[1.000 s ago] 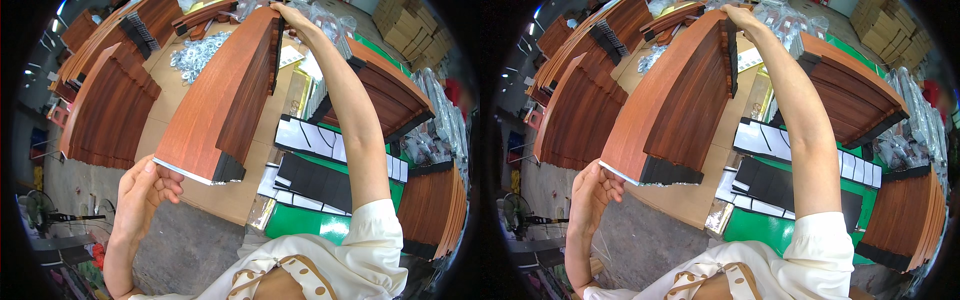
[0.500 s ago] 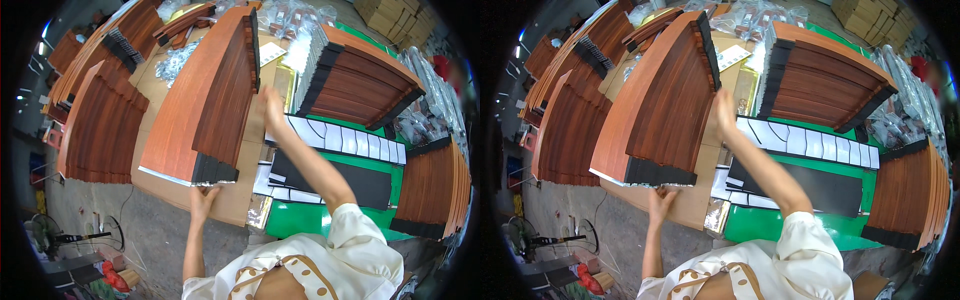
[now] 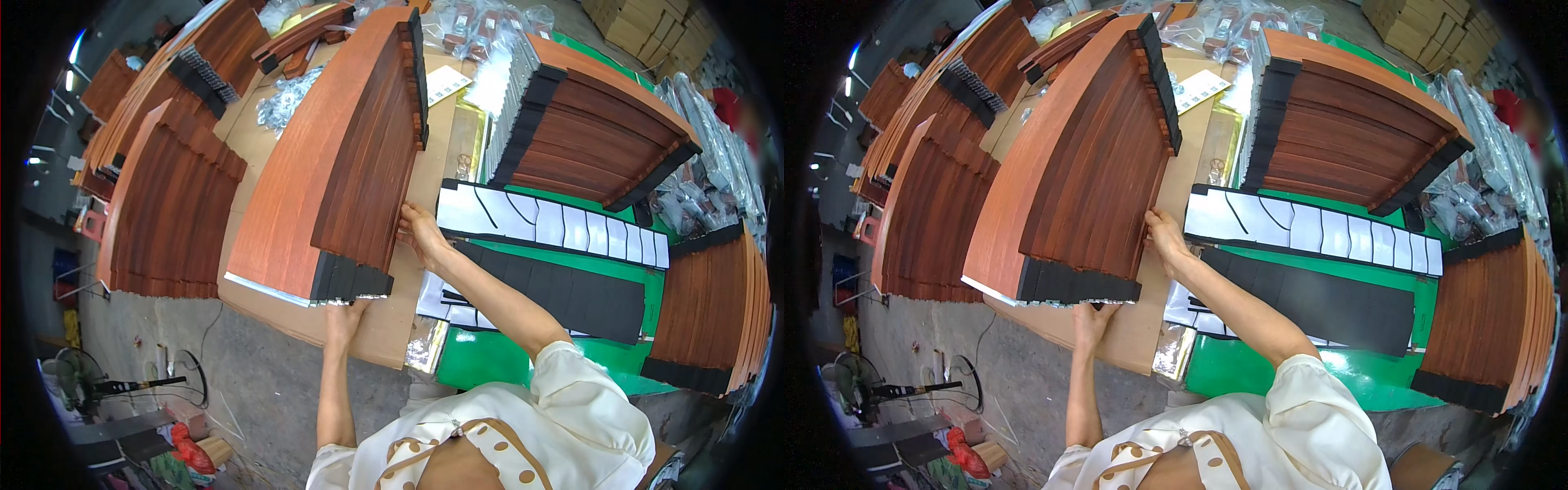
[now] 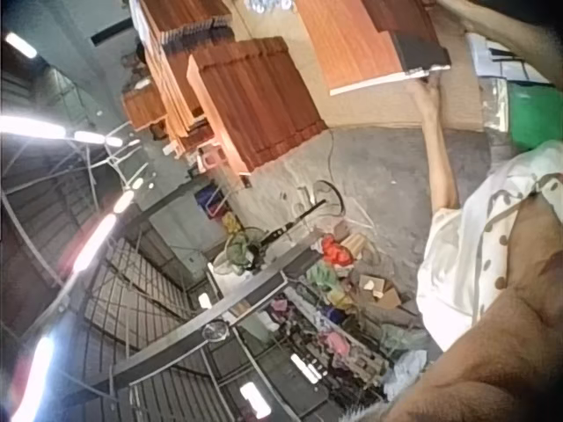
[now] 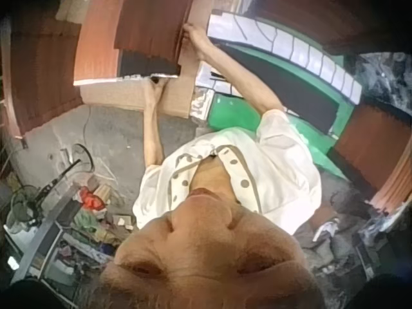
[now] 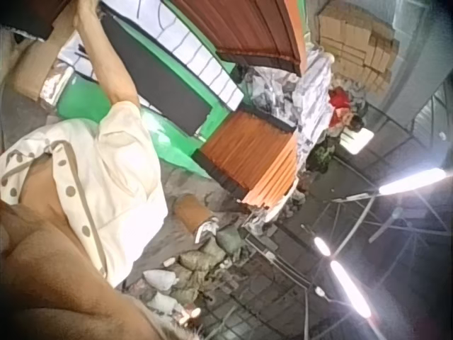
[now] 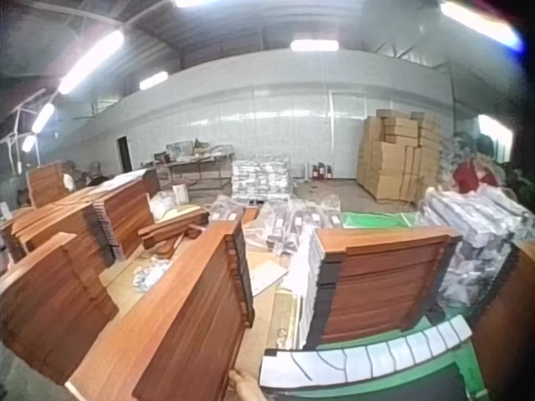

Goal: Applying protective foam strips and stacking finished wooden furniture panels in an assembly factory.

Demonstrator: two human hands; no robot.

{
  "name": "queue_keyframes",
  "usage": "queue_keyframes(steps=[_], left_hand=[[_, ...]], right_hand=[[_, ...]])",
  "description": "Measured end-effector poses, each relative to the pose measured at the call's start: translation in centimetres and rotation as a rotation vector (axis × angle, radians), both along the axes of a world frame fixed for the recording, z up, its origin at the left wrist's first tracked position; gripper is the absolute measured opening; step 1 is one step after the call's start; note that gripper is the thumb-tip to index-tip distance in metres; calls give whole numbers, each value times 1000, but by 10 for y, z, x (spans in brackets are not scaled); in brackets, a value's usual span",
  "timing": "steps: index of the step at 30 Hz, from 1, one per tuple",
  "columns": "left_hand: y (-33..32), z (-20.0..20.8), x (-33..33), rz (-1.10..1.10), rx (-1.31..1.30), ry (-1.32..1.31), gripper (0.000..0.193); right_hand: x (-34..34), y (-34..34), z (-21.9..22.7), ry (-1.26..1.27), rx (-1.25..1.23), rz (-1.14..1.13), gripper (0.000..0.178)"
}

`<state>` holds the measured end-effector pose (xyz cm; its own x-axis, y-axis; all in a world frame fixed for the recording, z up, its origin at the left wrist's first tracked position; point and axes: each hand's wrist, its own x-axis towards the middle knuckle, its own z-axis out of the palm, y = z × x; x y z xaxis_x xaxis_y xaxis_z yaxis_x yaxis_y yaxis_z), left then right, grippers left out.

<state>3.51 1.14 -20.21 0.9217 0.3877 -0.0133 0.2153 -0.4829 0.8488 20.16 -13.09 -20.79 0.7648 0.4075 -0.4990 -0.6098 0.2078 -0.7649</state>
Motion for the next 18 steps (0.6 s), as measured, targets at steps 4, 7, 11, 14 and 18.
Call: queue_keyframes(steps=[4,7,11,14,18], left_hand=[[20,-33,-5,57,-29,-37,36],[30,-47,-9,77,-20,-140,33],[33,-55,-10,87,10,-109,25],[27,-46,-8,64,-54,-215,25],[30,-51,2,39,-11,-54,31]], right_hand=[[-10,6,2,-94,-21,11,52],[-15,12,16,-60,-59,-2,53],[-18,13,28,-67,-116,-28,53],[-17,11,28,-64,-156,-29,51],[-14,11,18,-127,-172,-51,50]])
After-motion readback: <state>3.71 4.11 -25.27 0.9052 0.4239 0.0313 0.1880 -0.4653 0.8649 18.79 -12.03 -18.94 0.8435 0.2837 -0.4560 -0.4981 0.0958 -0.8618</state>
